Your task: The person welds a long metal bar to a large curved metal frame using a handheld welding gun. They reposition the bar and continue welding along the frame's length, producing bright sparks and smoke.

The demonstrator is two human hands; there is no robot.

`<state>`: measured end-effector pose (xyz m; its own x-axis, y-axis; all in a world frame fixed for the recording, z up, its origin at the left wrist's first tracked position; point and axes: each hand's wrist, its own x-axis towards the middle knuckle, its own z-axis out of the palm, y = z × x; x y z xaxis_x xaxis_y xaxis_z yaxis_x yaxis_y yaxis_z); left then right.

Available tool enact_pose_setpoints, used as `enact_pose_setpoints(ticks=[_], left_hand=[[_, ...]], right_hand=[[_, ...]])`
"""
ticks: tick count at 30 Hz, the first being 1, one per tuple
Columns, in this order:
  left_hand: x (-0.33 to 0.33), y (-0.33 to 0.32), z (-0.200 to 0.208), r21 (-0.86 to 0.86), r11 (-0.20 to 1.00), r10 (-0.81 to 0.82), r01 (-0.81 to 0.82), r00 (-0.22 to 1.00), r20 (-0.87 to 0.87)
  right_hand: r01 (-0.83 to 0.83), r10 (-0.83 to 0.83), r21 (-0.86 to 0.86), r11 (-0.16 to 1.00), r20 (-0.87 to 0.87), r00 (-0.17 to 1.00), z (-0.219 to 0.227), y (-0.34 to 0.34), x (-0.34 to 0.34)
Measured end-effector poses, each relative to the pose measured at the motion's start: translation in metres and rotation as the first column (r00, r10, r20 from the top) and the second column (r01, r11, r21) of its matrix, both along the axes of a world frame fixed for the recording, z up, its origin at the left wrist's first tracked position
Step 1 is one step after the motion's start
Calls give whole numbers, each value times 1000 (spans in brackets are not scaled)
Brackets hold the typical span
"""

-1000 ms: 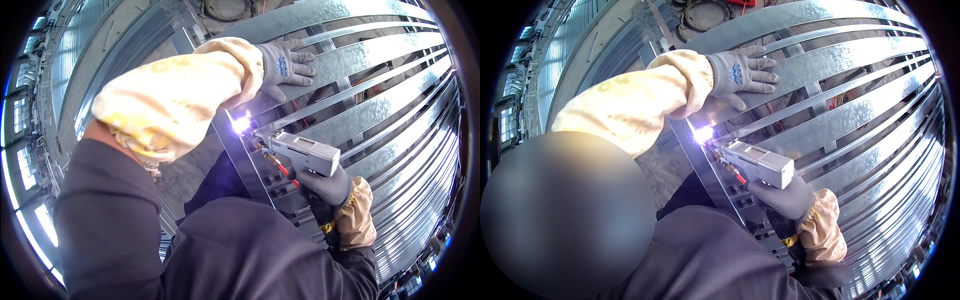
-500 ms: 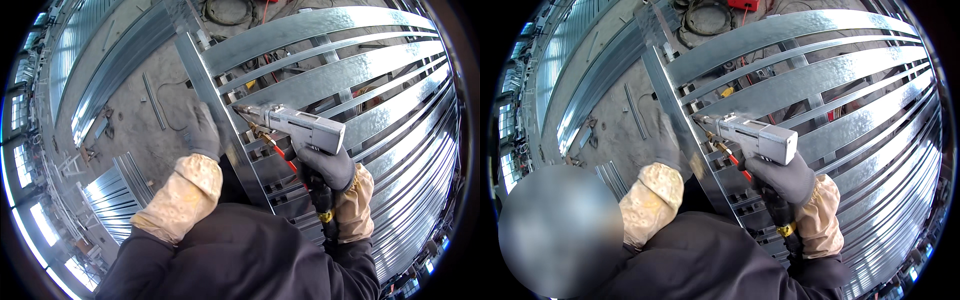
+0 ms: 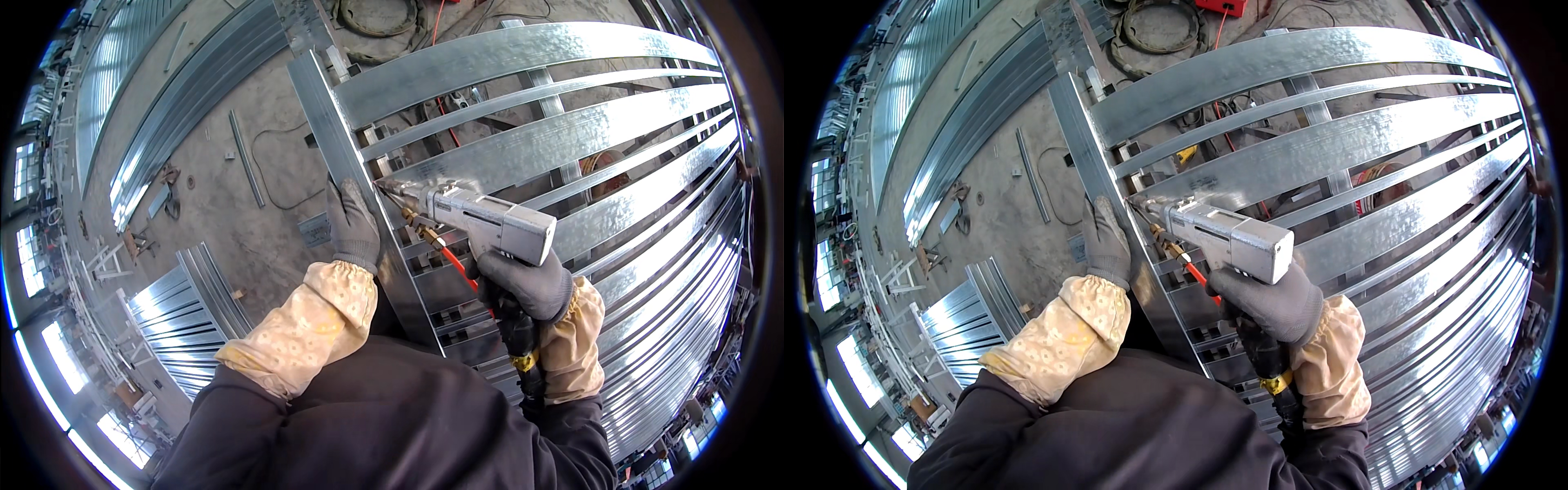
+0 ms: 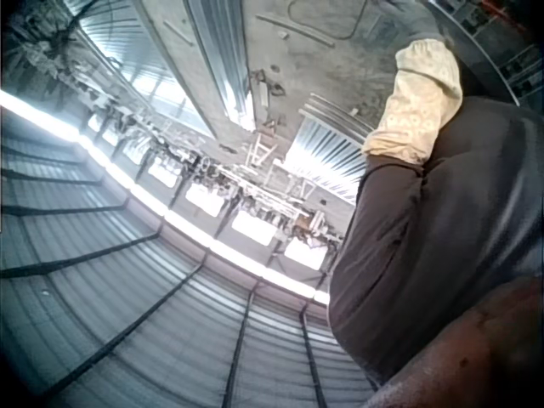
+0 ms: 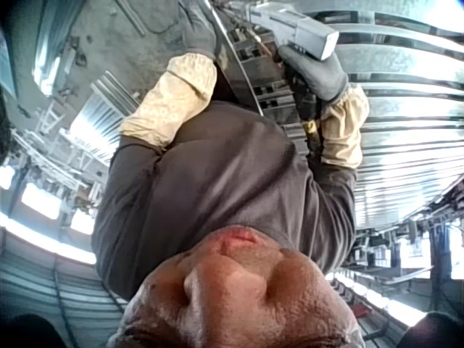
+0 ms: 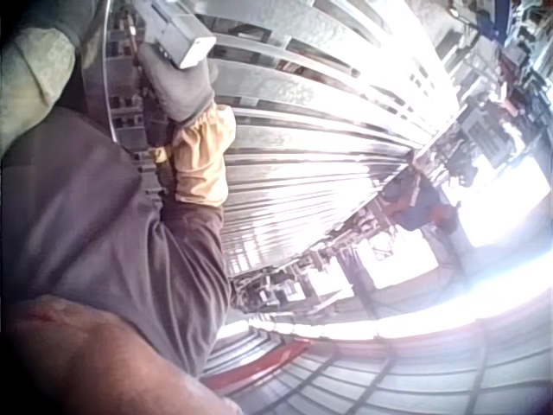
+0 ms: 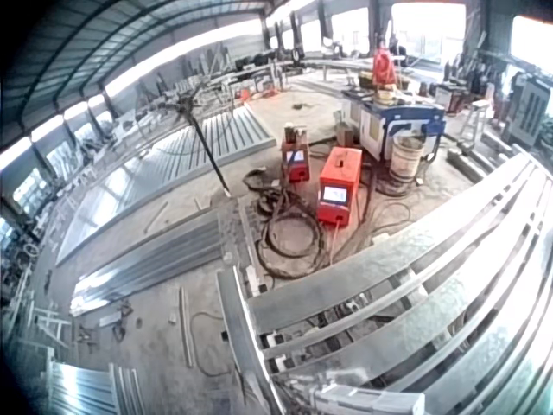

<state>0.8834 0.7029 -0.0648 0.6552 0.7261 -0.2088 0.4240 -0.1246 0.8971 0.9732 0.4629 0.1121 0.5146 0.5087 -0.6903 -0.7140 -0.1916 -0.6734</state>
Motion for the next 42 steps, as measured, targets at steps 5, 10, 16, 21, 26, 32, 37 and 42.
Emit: enact_pose_setpoints(ticks=[5,10,16,21,26,32,37,42], left_hand=[[3,-3,4,8,1000,0,0,1000,15],[5,-2,10,12,1000,-19,18,999,33],[2,0,2,9,999,-39,38,996,81],[2,-1,-1,-35,999,-10,13,997,80],[-1,1,-14,-141,990,35,-14,988,147],[4,2,-9,-342,939,108,-15,961,255],[16,-15,38,-624,782,224,16,926,304],[3,-5,-7,72,997,19,-27,994,108]], right_hand=[[-9,9,-12,1000,7,1000,-6,-2,-4],[-38,38,-56,998,-2,999,2,1,-1],[-45,45,-38,998,-12,999,3,-1,-2],[-60,58,-61,996,-35,998,1,-4,-5],[-32,30,-64,997,-32,999,2,-4,-6],[-54,52,-56,997,-27,998,6,1,-3],[29,-28,-20,999,45,999,10,4,-7],[135,-129,-161,978,45,991,27,-30,-18]])
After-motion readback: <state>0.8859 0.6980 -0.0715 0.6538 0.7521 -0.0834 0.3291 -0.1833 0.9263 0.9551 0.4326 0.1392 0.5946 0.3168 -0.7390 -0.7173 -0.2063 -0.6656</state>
